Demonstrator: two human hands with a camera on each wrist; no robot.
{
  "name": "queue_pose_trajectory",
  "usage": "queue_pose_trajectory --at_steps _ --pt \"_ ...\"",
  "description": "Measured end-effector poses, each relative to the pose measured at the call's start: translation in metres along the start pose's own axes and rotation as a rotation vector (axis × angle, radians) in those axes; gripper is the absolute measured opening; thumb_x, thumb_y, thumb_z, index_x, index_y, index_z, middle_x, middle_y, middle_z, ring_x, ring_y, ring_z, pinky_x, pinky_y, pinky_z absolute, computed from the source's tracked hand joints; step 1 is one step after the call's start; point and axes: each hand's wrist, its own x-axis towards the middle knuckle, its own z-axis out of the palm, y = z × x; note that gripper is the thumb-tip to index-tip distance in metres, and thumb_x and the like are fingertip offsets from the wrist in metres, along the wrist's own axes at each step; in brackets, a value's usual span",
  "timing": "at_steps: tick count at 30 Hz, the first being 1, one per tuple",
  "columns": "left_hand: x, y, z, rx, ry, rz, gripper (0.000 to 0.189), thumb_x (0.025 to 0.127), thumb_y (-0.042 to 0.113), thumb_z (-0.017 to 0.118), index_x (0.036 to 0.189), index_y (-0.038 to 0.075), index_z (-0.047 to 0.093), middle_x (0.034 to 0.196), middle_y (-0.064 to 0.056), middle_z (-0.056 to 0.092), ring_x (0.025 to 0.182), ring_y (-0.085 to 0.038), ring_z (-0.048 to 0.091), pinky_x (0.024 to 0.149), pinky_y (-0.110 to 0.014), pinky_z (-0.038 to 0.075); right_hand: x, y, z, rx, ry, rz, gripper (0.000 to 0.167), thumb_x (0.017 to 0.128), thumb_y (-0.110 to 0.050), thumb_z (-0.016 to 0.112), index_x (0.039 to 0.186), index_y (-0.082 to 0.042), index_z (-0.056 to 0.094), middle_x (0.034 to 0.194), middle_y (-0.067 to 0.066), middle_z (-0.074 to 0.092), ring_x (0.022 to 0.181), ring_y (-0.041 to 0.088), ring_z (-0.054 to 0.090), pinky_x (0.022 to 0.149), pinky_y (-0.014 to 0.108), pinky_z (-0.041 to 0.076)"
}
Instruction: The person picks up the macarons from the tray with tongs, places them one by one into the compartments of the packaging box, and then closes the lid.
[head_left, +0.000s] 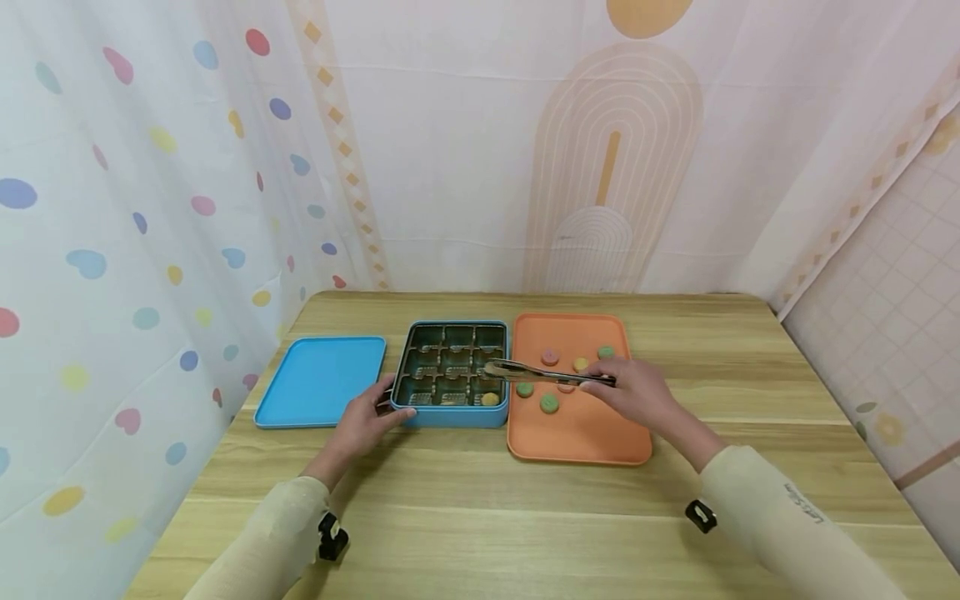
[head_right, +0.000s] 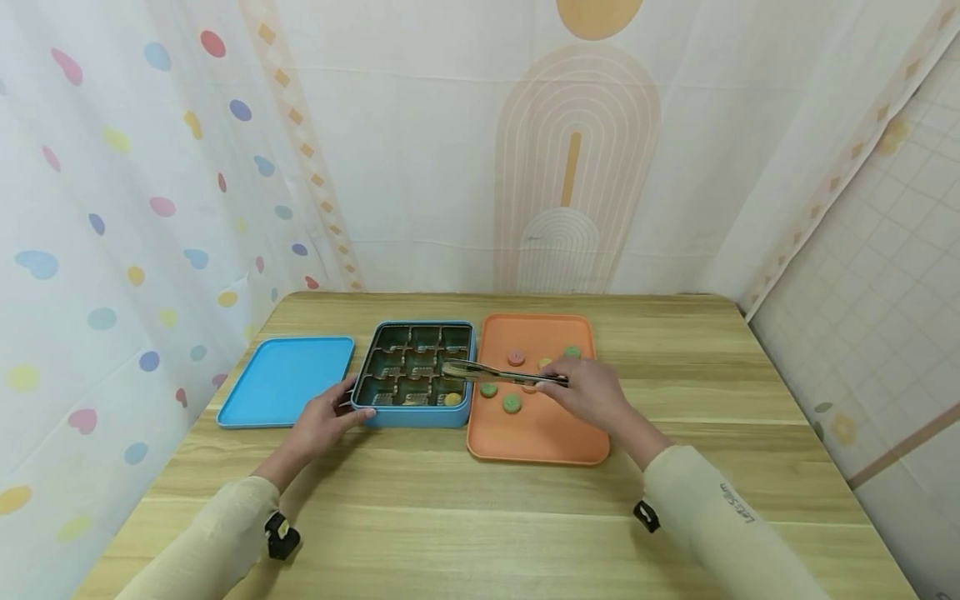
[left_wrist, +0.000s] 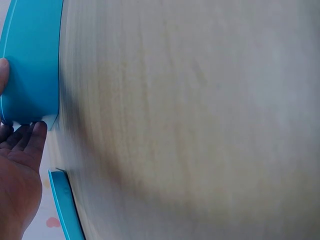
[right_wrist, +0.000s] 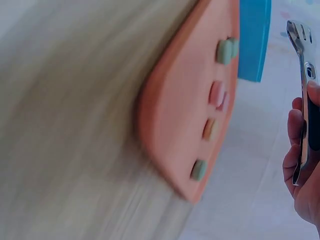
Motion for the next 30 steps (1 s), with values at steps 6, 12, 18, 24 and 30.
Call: queue_pose_trajectory --at_steps 6,12,18,24,30 --pt "0.0 0.0 0.0 0.004 0.004 0.006 0.085 0.091 0.035 0.073 0.154 -0.002 0.029 0.137 -0.026 0.052 0.119 -0.037 0.057 0.094 -0.049 0.05 0.021 -0.021 0.021 0.034 -0.007 -0.028 0.015 0.091 -0.028 0.073 0.099 -0.017 0.078 0.095 -0.003 0.072 0.068 0.01 0.056 0.057 0.029 0.041" --pt "-0.001 0.0 0.0 0.002 0.005 0.002 0.085 0.091 0.035 0.074 0.154 -0.002 0.029 0.137 -0.025 0.052 0.119 -0.037 0.057 0.094 -0.049 0.05 0.036 -0.04 0.042 0.106 -0.034 -0.036 0.013 0.094 -0.024 0.071 0.101 -0.015 0.077 0.089 -0.009 0.066 0.063 0.01 0.055 0.056 0.027 0.04" --pt "0.0 0.001 0.0 -0.008 -0.001 0.003 0.082 0.092 0.032 0.073 0.154 0.0 0.03 0.136 -0.024 0.054 0.12 -0.037 0.057 0.094 -0.048 0.051 0.049 -0.055 0.057 0.065 -0.041 -0.001 0.015 0.094 -0.03 0.071 0.102 -0.019 0.078 0.095 -0.008 0.069 0.076 0.009 0.059 0.071 0.033 0.049" --pt "0.001 -0.001 0.001 -0.015 0.004 0.005 0.079 0.091 0.032 0.074 0.153 0.002 0.034 0.132 -0.022 0.056 0.117 -0.035 0.059 0.091 -0.046 0.052 0.058 -0.065 0.068 0.032 -0.063 -0.017 0.019 0.093 -0.03 0.072 0.107 -0.019 0.077 0.086 -0.007 0.073 0.064 0.005 0.059 0.104 0.046 0.039" --pt "0.001 -0.001 0.002 -0.003 0.01 0.018 0.076 0.092 0.033 0.073 0.151 0.003 0.037 0.132 -0.022 0.056 0.116 -0.035 0.059 0.091 -0.045 0.052 0.061 -0.071 0.071 0.026 -0.101 -0.019 0.026 0.095 -0.032 0.069 0.115 -0.016 0.074 0.051 -0.007 0.051 0.041 0.011 0.042 0.109 0.056 0.03"
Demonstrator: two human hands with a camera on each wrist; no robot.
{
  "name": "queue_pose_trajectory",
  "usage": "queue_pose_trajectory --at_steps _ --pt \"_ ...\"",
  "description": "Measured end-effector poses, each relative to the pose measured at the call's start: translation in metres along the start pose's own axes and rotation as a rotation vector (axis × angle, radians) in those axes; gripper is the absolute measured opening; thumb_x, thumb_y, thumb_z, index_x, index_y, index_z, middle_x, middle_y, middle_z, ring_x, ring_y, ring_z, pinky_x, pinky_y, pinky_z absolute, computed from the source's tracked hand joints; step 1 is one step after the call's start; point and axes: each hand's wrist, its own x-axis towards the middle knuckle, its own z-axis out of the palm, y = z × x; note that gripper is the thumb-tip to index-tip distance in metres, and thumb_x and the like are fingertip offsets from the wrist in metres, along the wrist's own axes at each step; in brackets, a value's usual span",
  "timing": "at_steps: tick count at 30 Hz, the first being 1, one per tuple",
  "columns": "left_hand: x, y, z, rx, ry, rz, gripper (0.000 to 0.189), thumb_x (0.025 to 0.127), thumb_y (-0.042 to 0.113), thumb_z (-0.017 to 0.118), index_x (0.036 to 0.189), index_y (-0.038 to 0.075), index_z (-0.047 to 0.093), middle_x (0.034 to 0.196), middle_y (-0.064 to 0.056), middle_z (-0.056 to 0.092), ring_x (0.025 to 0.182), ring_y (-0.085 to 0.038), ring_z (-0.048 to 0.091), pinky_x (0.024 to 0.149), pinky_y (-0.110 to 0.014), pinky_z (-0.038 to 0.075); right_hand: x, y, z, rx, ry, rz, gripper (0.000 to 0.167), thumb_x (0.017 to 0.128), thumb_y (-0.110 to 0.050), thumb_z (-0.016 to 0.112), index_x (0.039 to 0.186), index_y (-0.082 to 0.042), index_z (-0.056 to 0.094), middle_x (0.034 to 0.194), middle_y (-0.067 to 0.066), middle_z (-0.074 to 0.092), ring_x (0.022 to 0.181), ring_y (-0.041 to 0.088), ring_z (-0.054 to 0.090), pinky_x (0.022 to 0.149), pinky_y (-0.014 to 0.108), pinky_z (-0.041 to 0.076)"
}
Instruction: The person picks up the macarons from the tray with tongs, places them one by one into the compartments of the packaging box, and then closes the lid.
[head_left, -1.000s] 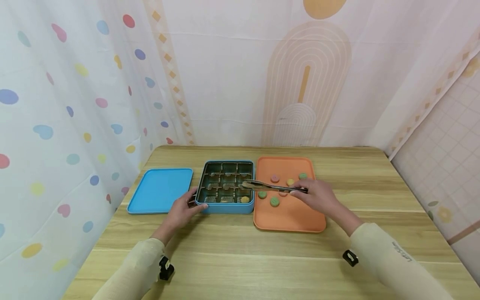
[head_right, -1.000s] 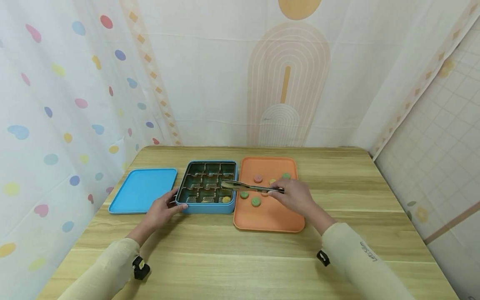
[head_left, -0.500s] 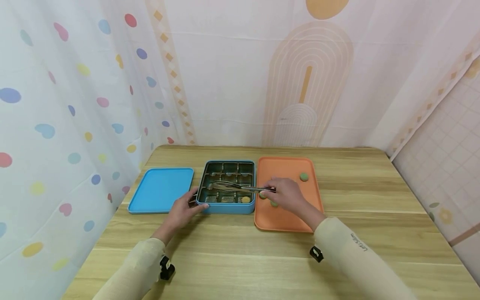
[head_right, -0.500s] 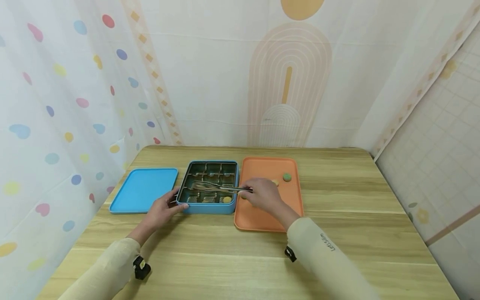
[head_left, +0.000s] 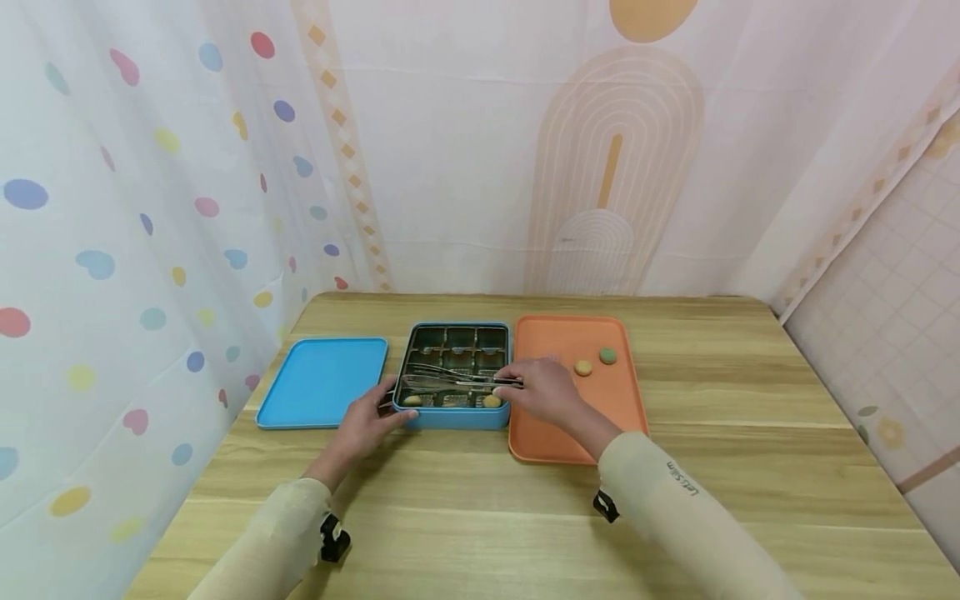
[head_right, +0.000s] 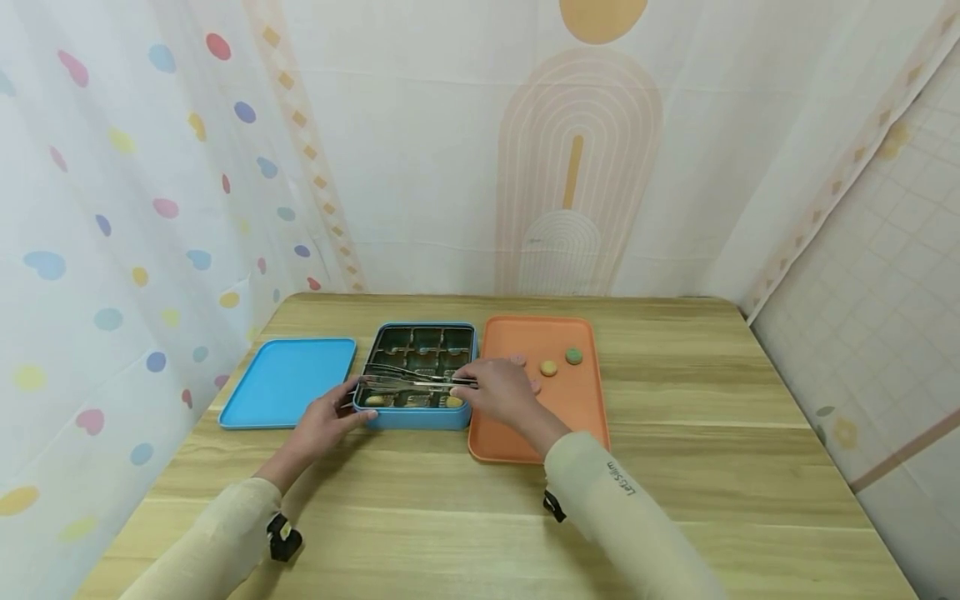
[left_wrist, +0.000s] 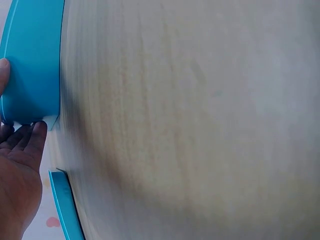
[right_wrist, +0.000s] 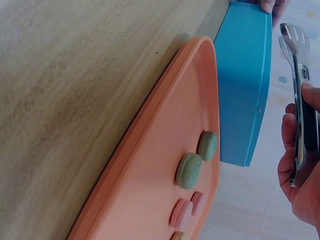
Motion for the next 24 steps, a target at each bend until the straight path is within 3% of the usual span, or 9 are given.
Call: queue_pose_trajectory --at_steps 3,5,8,10,12,16,24 --pt "0.0 0.0 0.0 -0.003 0.0 0.002 0.075 0.091 0.032 0.073 0.151 0.003 0.038 0.131 -0.022 0.056 0.116 -0.035 0.06 0.09 -0.045 0.053 -0.001 0.0 -0.002 0.0 -0.002 0.02 0.026 0.095 -0.032 0.069 0.116 -0.017 0.074 0.063 -0.008 0.061 0.048 0.009 0.05 0.11 0.053 0.031" --pt "-0.001 0.0 0.0 -0.01 -0.001 0.001 0.075 0.091 0.032 0.074 0.151 0.004 0.038 0.13 -0.022 0.057 0.116 -0.035 0.06 0.09 -0.045 0.053 -0.002 0.0 -0.004 0.008 -0.002 0.047 0.026 0.094 -0.033 0.07 0.116 -0.018 0.074 0.08 -0.007 0.07 0.058 0.007 0.057 0.107 0.049 0.037" --pt "-0.001 0.001 0.0 -0.011 -0.002 -0.003 0.077 0.091 0.032 0.074 0.152 0.003 0.036 0.13 -0.022 0.057 0.116 -0.035 0.06 0.09 -0.045 0.052 -0.005 0.002 -0.01 0.039 -0.005 0.089 0.027 0.095 -0.032 0.07 0.118 -0.018 0.073 0.102 -0.004 0.072 0.065 0.009 0.061 0.088 0.042 0.05" --pt "-0.002 0.001 -0.001 -0.008 0.0 -0.005 0.078 0.091 0.032 0.074 0.152 0.002 0.035 0.131 -0.022 0.057 0.117 -0.035 0.059 0.092 -0.046 0.052 -0.006 0.004 -0.015 0.038 0.006 0.099 0.028 0.094 -0.032 0.07 0.118 -0.018 0.073 0.109 -0.002 0.072 0.07 0.009 0.063 0.075 0.038 0.052" --pt "-0.002 0.001 -0.001 0.0 0.002 -0.007 0.08 0.092 0.033 0.074 0.153 0.001 0.034 0.133 -0.022 0.056 0.117 -0.035 0.059 0.093 -0.048 0.051 -0.008 0.008 -0.019 0.036 0.015 0.097 0.027 0.094 -0.031 0.07 0.118 -0.018 0.074 0.109 -0.002 0.071 0.072 0.012 0.063 0.069 0.036 0.051" --pt "-0.002 0.002 -0.001 0.01 0.007 -0.019 0.083 0.091 0.034 0.074 0.154 0.0 0.031 0.135 -0.023 0.054 0.117 -0.035 0.058 0.094 -0.048 0.05 -0.012 0.017 -0.028 0.037 0.031 0.087 0.027 0.093 -0.031 0.071 0.116 -0.018 0.074 0.111 -0.003 0.071 0.085 0.012 0.064 0.072 0.034 0.051" --pt "-0.001 0.001 -0.001 0.025 0.006 -0.03 0.085 0.091 0.036 0.074 0.154 0.0 0.03 0.133 -0.023 0.055 0.114 -0.033 0.059 0.092 -0.047 0.05 -0.025 0.038 -0.047 0.101 0.023 0.124 0.026 0.094 -0.032 0.07 0.114 -0.015 0.073 0.099 -0.002 0.07 0.071 0.014 0.064 0.06 0.031 0.048"
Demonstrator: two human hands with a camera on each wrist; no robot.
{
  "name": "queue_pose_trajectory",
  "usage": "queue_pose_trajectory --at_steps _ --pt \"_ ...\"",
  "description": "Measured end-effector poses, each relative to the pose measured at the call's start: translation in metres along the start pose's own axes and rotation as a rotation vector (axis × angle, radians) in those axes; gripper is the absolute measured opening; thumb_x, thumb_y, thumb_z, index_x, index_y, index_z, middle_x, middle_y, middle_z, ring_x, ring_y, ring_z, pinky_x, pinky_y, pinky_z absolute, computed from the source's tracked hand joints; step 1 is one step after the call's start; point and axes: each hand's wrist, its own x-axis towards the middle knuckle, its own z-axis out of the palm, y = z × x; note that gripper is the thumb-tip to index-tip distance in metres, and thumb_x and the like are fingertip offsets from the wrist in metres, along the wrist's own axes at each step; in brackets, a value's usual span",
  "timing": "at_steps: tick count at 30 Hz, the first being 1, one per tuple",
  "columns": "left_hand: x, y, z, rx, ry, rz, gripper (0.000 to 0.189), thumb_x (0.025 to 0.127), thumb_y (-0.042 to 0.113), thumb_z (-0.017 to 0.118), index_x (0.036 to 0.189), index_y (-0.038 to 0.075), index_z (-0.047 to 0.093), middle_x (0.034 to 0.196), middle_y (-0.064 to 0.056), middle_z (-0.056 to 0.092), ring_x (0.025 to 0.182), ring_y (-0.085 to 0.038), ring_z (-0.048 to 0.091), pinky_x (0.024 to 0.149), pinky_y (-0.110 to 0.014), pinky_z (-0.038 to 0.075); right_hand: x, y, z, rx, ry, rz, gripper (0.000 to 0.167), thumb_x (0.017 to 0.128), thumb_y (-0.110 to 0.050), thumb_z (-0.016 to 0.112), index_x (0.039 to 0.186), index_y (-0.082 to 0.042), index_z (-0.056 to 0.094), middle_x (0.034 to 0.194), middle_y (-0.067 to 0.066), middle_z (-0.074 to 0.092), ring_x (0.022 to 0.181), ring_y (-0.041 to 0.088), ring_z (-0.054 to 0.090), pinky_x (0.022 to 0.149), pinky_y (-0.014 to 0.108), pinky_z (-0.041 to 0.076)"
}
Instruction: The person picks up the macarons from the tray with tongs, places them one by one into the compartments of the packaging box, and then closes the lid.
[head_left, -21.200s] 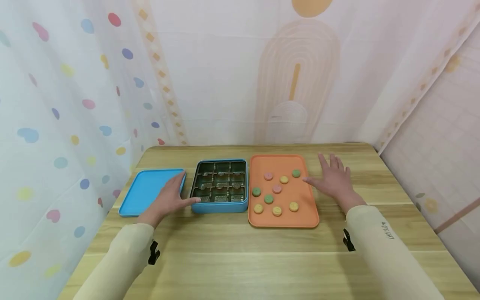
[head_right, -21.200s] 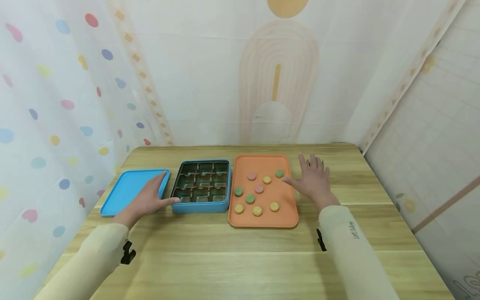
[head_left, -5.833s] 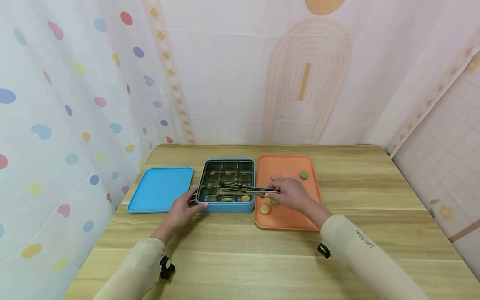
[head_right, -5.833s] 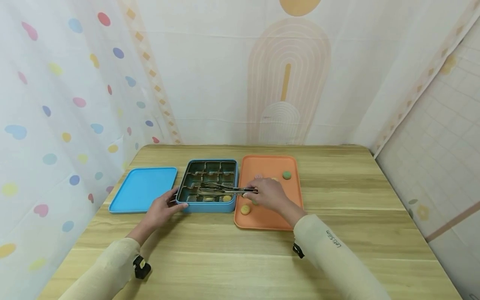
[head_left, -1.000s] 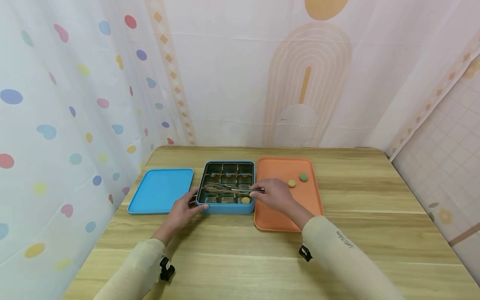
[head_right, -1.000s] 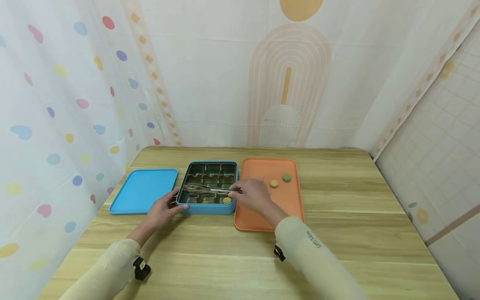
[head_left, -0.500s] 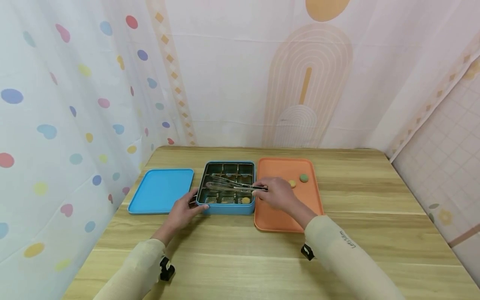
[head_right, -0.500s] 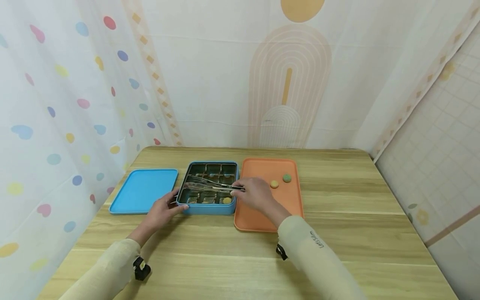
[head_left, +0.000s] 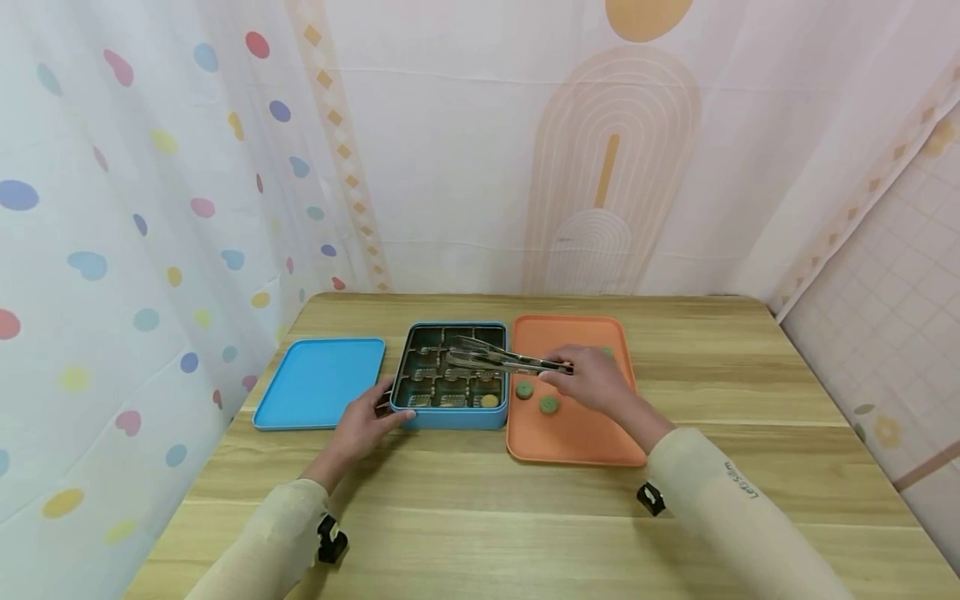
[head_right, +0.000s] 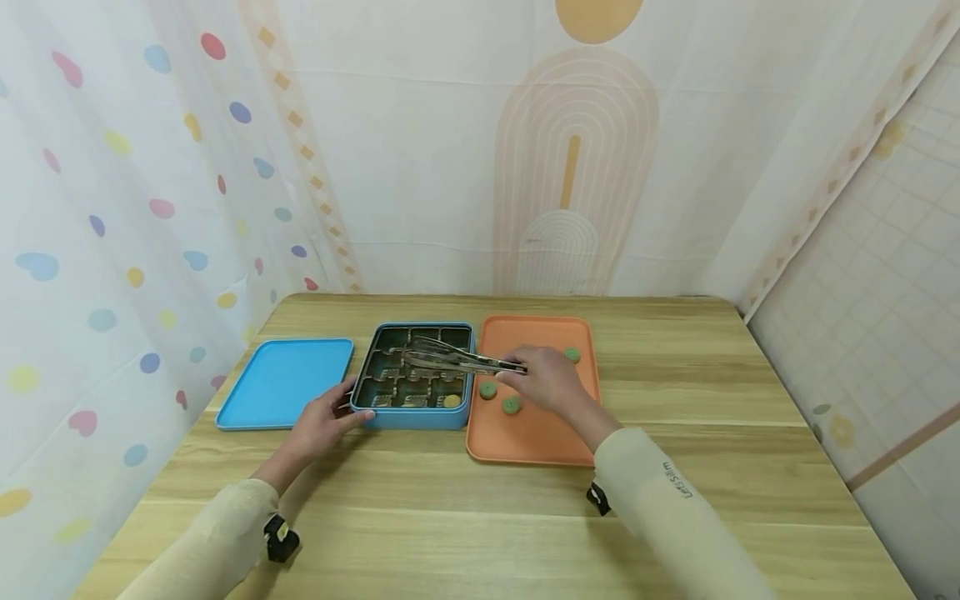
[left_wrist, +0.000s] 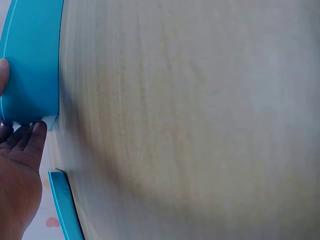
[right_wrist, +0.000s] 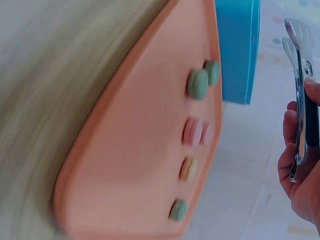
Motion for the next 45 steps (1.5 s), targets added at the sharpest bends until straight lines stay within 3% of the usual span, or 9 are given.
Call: queue_pose_trajectory --at_steps 4,7,12,18,20,26,34,45 --pt "0.0 0.0 0.0 -0.004 0.0 0.004 0.083 0.091 0.035 0.074 0.154 0.0 0.031 0.132 -0.022 0.056 0.114 -0.032 0.059 0.091 -0.047 0.051 -0.006 0.011 -0.01 -0.017 0.027 -0.011 0.025 0.093 -0.03 0.072 0.113 -0.015 0.074 0.103 0.001 0.071 0.07 0.015 0.061 0.061 0.034 0.047" --pt "0.0 -0.001 0.0 -0.012 -0.002 0.007 0.082 0.091 0.035 0.074 0.153 0.0 0.032 0.131 -0.022 0.057 0.114 -0.032 0.06 0.091 -0.046 0.051 -0.012 0.02 -0.017 -0.044 0.054 -0.029 0.026 0.093 -0.03 0.072 0.113 -0.014 0.074 0.111 0.003 0.07 0.078 0.016 0.059 0.067 0.037 0.048" --pt "0.0 -0.001 0.001 -0.022 -0.002 0.013 0.082 0.091 0.034 0.074 0.153 0.0 0.032 0.132 -0.022 0.057 0.114 -0.032 0.06 0.091 -0.045 0.052 -0.024 0.038 -0.026 -0.06 0.075 -0.033 0.028 0.094 -0.032 0.071 0.112 -0.011 0.074 0.11 0.007 0.07 0.081 0.02 0.06 0.068 0.038 0.048" --pt "0.0 -0.001 0.001 -0.008 0.003 0.014 0.084 0.091 0.035 0.074 0.153 -0.001 0.031 0.132 -0.023 0.056 0.114 -0.032 0.06 0.092 -0.047 0.05 -0.041 0.058 -0.034 -0.054 0.06 0.017 0.032 0.093 -0.029 0.072 0.116 -0.007 0.073 0.105 0.009 0.07 0.07 0.017 0.054 0.059 0.033 0.043" --pt "0.0 -0.001 0.001 -0.005 0.003 0.012 0.085 0.091 0.035 0.074 0.154 -0.002 0.03 0.133 -0.024 0.056 0.114 -0.033 0.059 0.093 -0.047 0.05 -0.047 0.065 -0.035 -0.048 0.048 0.036 0.029 0.092 -0.028 0.073 0.114 -0.009 0.074 0.096 0.004 0.069 0.064 0.016 0.05 0.055 0.033 0.041" --pt "0.0 0.0 0.0 0.003 0.005 0.01 0.085 0.09 0.037 0.074 0.153 -0.002 0.031 0.133 -0.024 0.055 0.115 -0.033 0.059 0.094 -0.048 0.049 -0.064 0.083 -0.039 -0.074 0.057 0.008 0.025 0.09 -0.025 0.075 0.108 -0.008 0.076 0.096 0.004 0.071 0.065 0.013 0.049 0.057 0.031 0.04" --pt "0.0 -0.001 0.001 -0.017 0.001 0.01 0.084 0.091 0.034 0.074 0.153 -0.001 0.031 0.134 -0.024 0.055 0.116 -0.035 0.059 0.092 -0.047 0.051 -0.079 0.093 -0.041 -0.155 0.048 -0.008 0.026 0.088 -0.022 0.077 0.107 -0.005 0.076 0.1 0.009 0.072 0.068 0.011 0.051 0.061 0.031 0.042" --pt "0.0 0.0 0.001 -0.02 -0.002 0.01 0.082 0.091 0.033 0.074 0.153 -0.001 0.032 0.133 -0.023 0.056 0.116 -0.034 0.059 0.091 -0.046 0.052 -0.092 0.102 -0.041 -0.142 -0.005 0.01 0.031 0.09 -0.027 0.075 0.112 -0.006 0.074 0.098 0.005 0.072 0.048 0.006 0.033 0.051 0.027 0.035"
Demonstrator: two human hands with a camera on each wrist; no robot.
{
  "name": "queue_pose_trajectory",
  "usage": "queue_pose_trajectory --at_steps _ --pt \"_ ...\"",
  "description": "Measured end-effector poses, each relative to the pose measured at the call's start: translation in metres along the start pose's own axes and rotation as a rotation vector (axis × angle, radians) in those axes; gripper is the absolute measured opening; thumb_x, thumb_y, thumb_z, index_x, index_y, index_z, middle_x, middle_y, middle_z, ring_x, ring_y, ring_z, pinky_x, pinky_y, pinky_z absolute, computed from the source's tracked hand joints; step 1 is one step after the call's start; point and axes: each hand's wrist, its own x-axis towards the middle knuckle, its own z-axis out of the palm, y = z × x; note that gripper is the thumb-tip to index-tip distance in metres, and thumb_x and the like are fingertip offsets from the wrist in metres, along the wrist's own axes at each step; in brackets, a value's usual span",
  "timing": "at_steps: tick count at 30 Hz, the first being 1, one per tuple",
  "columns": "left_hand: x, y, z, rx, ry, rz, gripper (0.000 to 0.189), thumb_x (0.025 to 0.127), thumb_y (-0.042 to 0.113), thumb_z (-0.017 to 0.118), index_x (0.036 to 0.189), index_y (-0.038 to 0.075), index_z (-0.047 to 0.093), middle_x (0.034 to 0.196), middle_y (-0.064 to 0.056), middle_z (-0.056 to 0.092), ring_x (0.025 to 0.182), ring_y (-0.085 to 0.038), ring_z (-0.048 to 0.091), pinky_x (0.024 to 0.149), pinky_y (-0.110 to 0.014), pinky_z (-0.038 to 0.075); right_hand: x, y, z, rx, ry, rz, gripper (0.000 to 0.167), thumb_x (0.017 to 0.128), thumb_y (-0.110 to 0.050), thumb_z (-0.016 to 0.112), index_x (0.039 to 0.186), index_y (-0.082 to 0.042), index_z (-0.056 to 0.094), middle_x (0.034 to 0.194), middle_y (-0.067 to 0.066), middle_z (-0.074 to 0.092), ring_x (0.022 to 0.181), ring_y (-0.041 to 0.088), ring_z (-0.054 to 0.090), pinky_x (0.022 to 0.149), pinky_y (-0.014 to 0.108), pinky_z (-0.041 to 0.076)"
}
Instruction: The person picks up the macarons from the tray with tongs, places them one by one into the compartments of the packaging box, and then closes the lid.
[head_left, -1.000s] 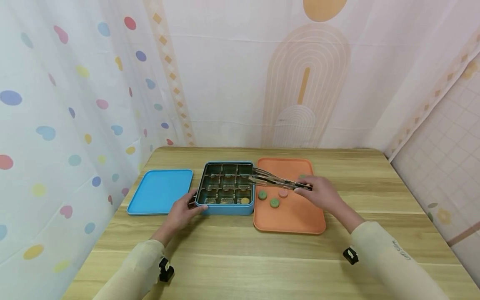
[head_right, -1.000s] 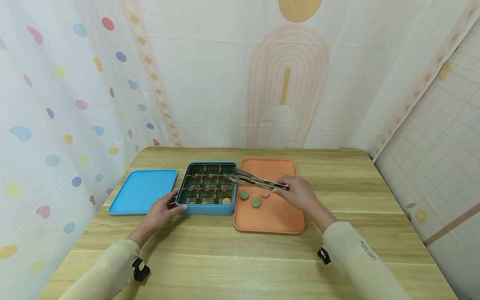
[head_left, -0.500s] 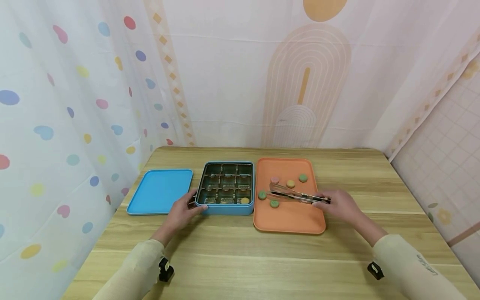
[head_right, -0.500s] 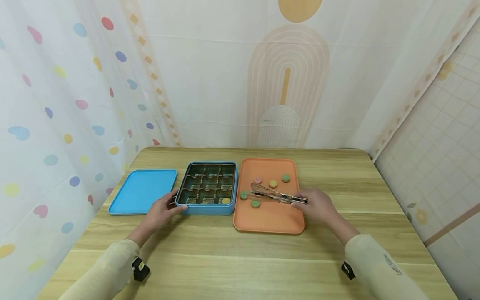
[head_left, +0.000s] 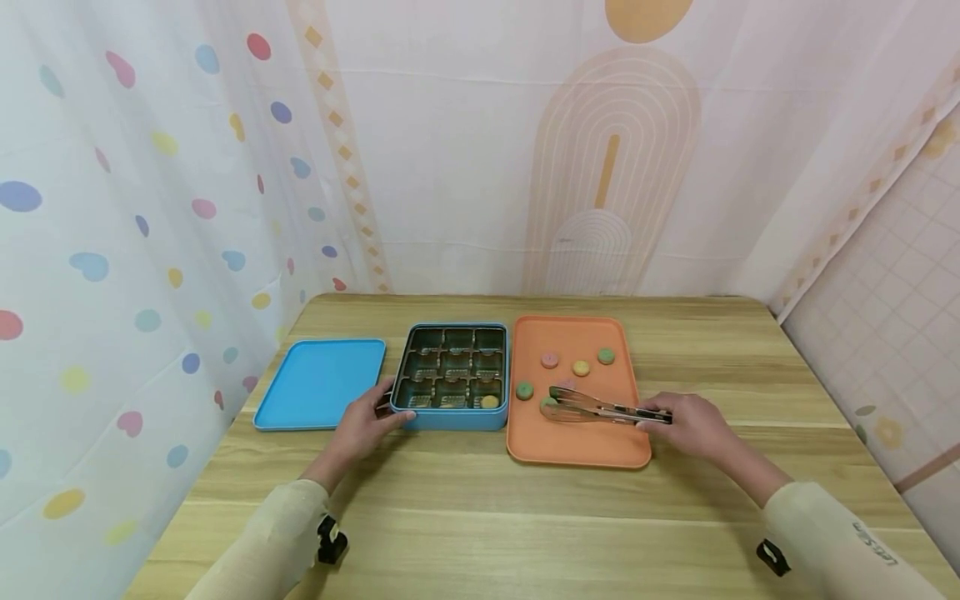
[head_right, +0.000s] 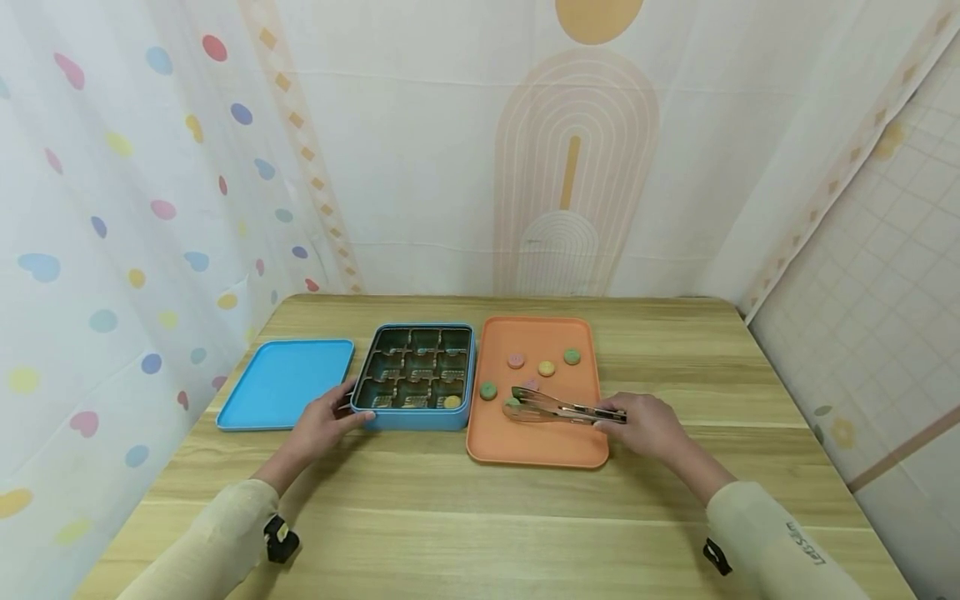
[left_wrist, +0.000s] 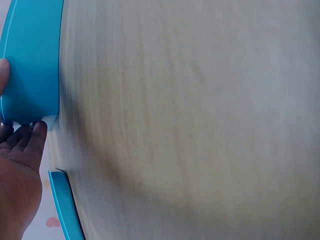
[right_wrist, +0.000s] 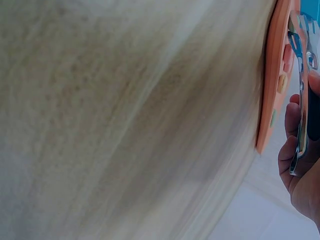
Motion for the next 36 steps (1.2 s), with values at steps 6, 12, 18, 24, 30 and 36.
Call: queue_pose_trajectory --at_steps 6,12,18,24,30,36 --pt "-0.0003 -0.0012 0.0001 0.015 0.004 0.005 0.08 0.091 0.033 0.074 0.152 -0.001 0.034 0.129 -0.022 0.058 0.113 -0.032 0.061 0.088 -0.044 0.052 0.001 -0.0002 0.0026 0.0 -0.003 -0.028 0.029 0.091 -0.027 0.073 0.111 -0.006 0.074 0.098 0.004 0.072 0.051 0.004 0.039 0.053 0.026 0.037" --pt "0.0001 -0.0018 0.0003 0.02 0.008 0.008 0.081 0.091 0.034 0.074 0.152 -0.001 0.034 0.129 -0.022 0.058 0.112 -0.031 0.061 0.089 -0.043 0.052 0.0012 0.0002 0.0037 -0.018 0.004 -0.032 0.024 0.091 -0.024 0.074 0.109 -0.008 0.075 0.093 -0.001 0.071 0.057 0.004 0.045 0.055 0.027 0.039" --pt "0.0005 -0.002 0.0002 0.029 0.013 0.005 0.081 0.091 0.034 0.074 0.152 0.0 0.034 0.129 -0.021 0.058 0.111 -0.03 0.06 0.089 -0.043 0.051 -0.0001 0.0001 0.0032 -0.021 0.034 -0.053 0.022 0.091 -0.024 0.073 0.107 -0.009 0.076 0.088 -0.005 0.069 0.059 0.004 0.045 0.055 0.026 0.039" --pt "0.0004 -0.0022 -0.0008 0.028 0.015 0.009 0.081 0.091 0.034 0.074 0.152 -0.001 0.033 0.132 -0.023 0.056 0.115 -0.033 0.059 0.093 -0.048 0.049 -0.0005 -0.0013 0.0042 -0.039 0.061 -0.055 0.019 0.09 -0.025 0.074 0.103 -0.011 0.077 0.085 -0.007 0.068 0.059 0.003 0.044 0.054 0.025 0.037" --pt "0.0 -0.0013 -0.0007 0.036 0.018 0.015 0.08 0.092 0.034 0.073 0.152 -0.002 0.034 0.133 -0.024 0.055 0.115 -0.035 0.059 0.093 -0.048 0.049 -0.0002 -0.0024 0.0041 -0.048 0.074 -0.051 0.017 0.09 -0.023 0.075 0.101 -0.011 0.078 0.083 -0.008 0.067 0.059 0.003 0.043 0.053 0.025 0.036" --pt "-0.0004 -0.0002 -0.0009 0.04 0.017 0.017 0.081 0.092 0.036 0.073 0.151 -0.003 0.034 0.132 -0.024 0.056 0.113 -0.033 0.059 0.092 -0.047 0.049 0.0023 -0.0048 0.0016 -0.04 0.093 -0.043 0.015 0.09 -0.02 0.075 0.101 -0.009 0.077 0.082 -0.007 0.068 0.06 0.005 0.045 0.054 0.026 0.037"
